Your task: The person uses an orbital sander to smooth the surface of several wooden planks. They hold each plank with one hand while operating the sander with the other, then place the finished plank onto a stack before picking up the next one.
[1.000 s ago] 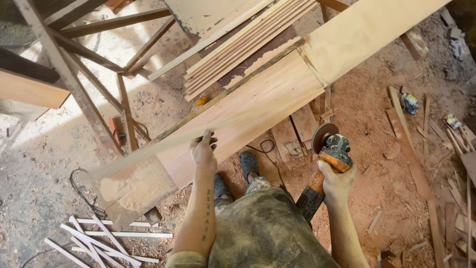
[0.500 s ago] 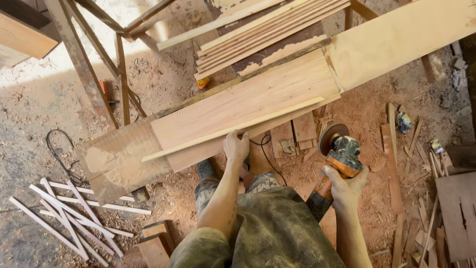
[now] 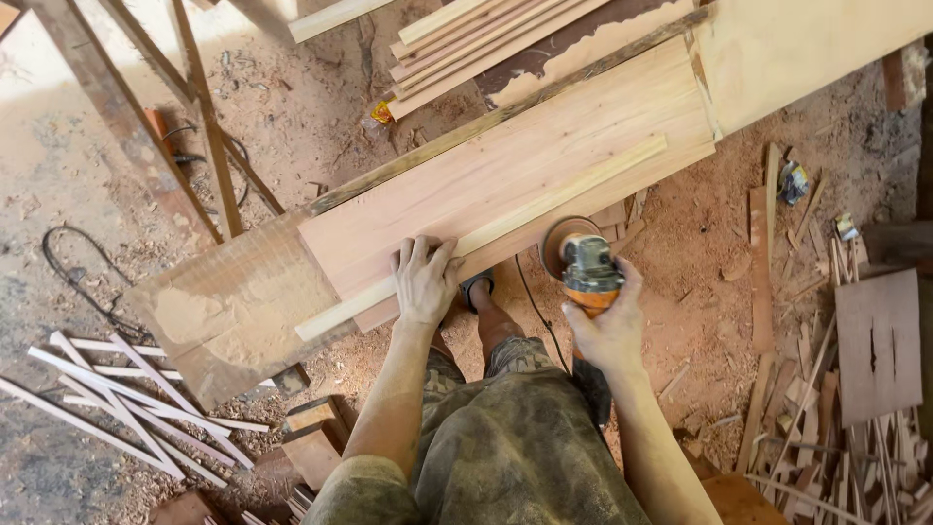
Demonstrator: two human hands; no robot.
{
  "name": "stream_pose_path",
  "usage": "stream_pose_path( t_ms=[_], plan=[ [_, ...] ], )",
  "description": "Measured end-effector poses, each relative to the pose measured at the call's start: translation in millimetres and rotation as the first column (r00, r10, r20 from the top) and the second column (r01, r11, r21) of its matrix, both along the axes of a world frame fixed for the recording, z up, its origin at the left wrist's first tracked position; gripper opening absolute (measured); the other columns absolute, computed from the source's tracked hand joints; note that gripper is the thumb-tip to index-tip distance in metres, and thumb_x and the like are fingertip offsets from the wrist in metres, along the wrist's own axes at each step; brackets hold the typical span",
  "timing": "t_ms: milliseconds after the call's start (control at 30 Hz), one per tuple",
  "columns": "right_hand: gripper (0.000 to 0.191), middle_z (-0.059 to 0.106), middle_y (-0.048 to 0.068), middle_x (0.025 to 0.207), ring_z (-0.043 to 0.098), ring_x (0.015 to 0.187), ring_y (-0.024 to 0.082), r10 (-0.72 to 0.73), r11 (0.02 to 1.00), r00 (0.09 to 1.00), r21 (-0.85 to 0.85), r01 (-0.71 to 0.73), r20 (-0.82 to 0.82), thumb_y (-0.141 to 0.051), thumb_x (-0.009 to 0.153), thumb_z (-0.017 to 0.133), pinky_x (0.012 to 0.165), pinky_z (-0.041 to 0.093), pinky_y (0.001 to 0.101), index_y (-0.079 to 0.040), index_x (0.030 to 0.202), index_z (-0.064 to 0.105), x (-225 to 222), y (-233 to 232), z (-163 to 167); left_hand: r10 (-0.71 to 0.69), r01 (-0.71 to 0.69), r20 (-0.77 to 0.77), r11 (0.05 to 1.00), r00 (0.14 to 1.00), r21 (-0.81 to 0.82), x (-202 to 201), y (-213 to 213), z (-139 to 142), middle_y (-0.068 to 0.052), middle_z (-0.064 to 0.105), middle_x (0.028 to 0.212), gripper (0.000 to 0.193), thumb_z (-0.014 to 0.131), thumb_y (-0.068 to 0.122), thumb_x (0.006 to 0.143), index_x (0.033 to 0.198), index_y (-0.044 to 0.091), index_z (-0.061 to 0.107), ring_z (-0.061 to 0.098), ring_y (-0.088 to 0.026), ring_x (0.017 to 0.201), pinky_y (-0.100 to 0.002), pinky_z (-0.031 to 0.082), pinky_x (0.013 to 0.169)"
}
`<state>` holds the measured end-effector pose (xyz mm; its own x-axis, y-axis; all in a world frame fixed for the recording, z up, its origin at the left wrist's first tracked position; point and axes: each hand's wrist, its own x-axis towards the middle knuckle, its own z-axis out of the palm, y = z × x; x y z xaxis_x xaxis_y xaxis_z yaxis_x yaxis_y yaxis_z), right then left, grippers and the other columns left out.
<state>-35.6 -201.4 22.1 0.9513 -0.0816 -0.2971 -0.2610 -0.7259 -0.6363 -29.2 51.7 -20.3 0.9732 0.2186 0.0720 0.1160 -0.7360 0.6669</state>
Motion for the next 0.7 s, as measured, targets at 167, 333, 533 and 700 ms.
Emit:
stream_pose_path(
  t_ms=[167,333,533,700],
  plan=[
    [0.092,0.069,0.027,0.117,0.073,0.103,0.042,0.116,0.993,0.992,0.010,-0.116,-0.054,-0.021,0.079,0.079,0.090,0.059,0.0489,-0.008,0.152,0.023,13,52,-10,-0.045,0.043,0.036,0.998,0.998,0.047,-3,7,-15,-0.001,0.064,0.106,0.026,0.076,0.028,0.087,0.111,0.018,0.077,0.057,-0.027,0.102,-0.045,0.042,0.091],
    [0.094,0.070,0.027,0.116,0.070,0.102,0.044,0.252,0.955,0.955,-0.118,-0.272,-0.158,-0.021,0.078,0.082,0.087,0.058,0.0525,-0.010,0.151,0.024,39,51,-7,-0.067,0.065,0.024,0.995,0.997,0.071,2,6,-22,0.000,0.065,0.106,0.024,0.076,0.028,0.088,0.110,0.019,0.078,0.058,-0.026,0.100,-0.045,0.042,0.092],
    [0.089,0.067,0.026,0.120,0.072,0.108,0.039,0.055,0.979,0.997,-0.193,-0.065,-0.059,-0.019,0.077,0.082,0.095,0.058,0.0474,-0.009,0.148,0.031,94,11,3,-0.059,0.058,0.006,0.992,0.998,0.108,5,4,-26,0.001,0.066,0.107,0.023,0.076,0.026,0.088,0.110,0.019,0.079,0.058,-0.026,0.100,-0.045,0.042,0.092],
    [0.085,0.066,0.025,0.126,0.071,0.112,0.038,-0.019,0.978,0.998,-0.207,0.031,0.061,-0.017,0.078,0.082,0.098,0.058,0.0448,-0.009,0.148,0.033,139,-9,15,-0.063,0.065,-0.021,0.990,0.998,0.122,8,3,-25,0.001,0.065,0.106,0.023,0.075,0.027,0.088,0.109,0.020,0.079,0.058,-0.026,0.099,-0.045,0.042,0.090]
  ],
)
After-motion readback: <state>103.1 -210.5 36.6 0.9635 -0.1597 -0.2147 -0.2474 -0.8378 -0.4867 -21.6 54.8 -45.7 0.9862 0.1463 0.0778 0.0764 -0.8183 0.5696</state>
